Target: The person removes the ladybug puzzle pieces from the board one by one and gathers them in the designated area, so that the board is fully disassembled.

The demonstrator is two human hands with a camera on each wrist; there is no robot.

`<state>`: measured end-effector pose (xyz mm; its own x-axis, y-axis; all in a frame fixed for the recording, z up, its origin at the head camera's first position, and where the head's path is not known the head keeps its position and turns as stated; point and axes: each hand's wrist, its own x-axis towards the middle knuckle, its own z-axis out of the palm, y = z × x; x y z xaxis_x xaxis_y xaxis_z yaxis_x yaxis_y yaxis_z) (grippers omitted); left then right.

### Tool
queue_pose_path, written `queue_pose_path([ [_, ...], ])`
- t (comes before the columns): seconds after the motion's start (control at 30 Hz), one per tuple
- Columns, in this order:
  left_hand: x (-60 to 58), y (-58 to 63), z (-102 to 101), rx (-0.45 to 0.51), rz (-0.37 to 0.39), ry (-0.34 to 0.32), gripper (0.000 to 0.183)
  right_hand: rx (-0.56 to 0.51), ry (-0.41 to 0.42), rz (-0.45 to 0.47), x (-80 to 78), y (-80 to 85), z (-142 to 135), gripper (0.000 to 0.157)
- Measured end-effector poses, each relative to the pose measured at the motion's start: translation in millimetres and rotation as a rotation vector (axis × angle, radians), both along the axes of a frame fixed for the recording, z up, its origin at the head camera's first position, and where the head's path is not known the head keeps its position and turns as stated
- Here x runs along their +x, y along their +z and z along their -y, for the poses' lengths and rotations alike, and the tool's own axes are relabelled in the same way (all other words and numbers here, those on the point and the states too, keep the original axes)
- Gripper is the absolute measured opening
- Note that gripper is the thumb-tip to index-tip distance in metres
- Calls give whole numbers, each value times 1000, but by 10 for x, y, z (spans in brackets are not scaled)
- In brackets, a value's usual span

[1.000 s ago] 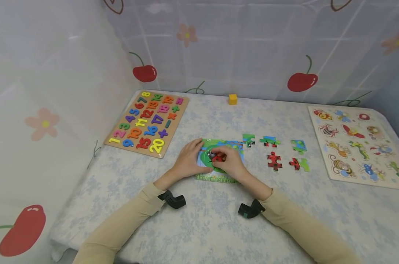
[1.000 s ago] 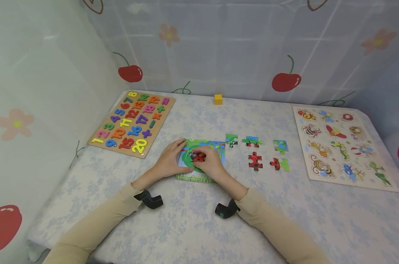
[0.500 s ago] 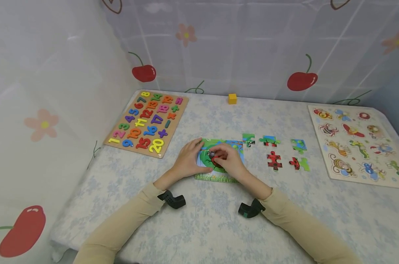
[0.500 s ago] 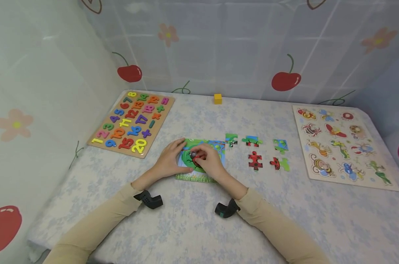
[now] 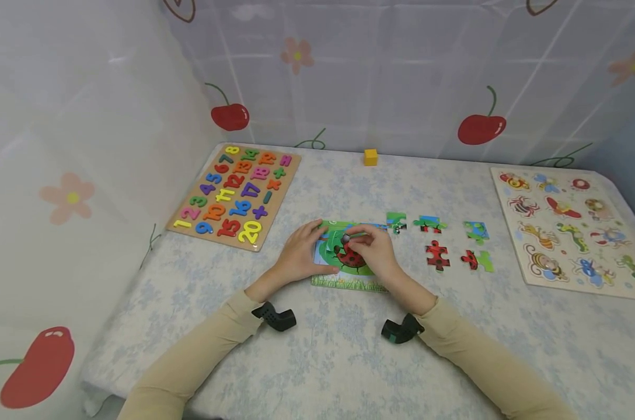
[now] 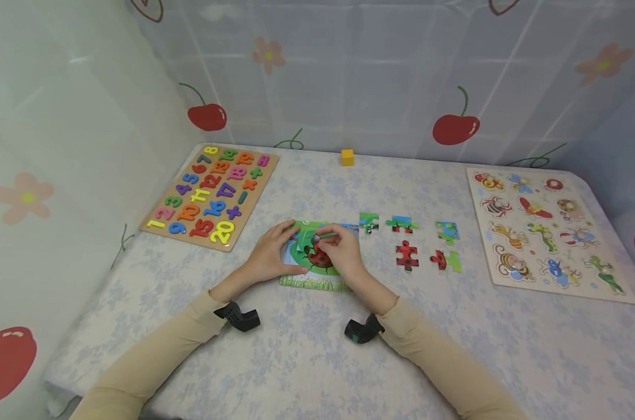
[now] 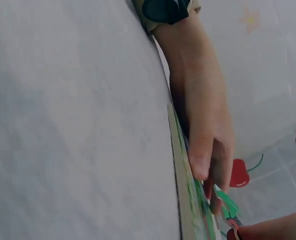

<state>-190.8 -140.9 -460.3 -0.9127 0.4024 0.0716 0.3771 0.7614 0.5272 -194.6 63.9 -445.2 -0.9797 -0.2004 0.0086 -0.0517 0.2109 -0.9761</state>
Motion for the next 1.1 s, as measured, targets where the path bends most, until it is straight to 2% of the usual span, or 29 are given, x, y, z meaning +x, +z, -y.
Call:
queue_pose_path([
  [0.1, 6, 11, 9, -3, 18, -2, 99, 12, -15, 21, -35, 79, -115, 25],
  [0.23, 10, 17, -8, 0, 19, -10, 97, 35, -57, 63, -50, 156, -411, 28],
  [0.43, 14, 2, 8, 7, -12, 0, 93, 129, -104, 88, 50, 173, -878, 32],
  [0.57, 5, -16, 7, 19, -27, 4, 92, 214, -129, 98, 105, 160, -1066, 33],
  [0.7, 0, -17, -2, 30, -22, 5, 92, 238, -154, 80, 122, 146, -1134, 34],
  [0.93, 15, -12, 0, 40, -20, 5, 90, 218, -122, -4, 129, 63, -1114, 31],
  [1.1, 7, -15, 6, 36, -15, 8, 90, 244, -125, -39, 131, 37, -1108, 30],
])
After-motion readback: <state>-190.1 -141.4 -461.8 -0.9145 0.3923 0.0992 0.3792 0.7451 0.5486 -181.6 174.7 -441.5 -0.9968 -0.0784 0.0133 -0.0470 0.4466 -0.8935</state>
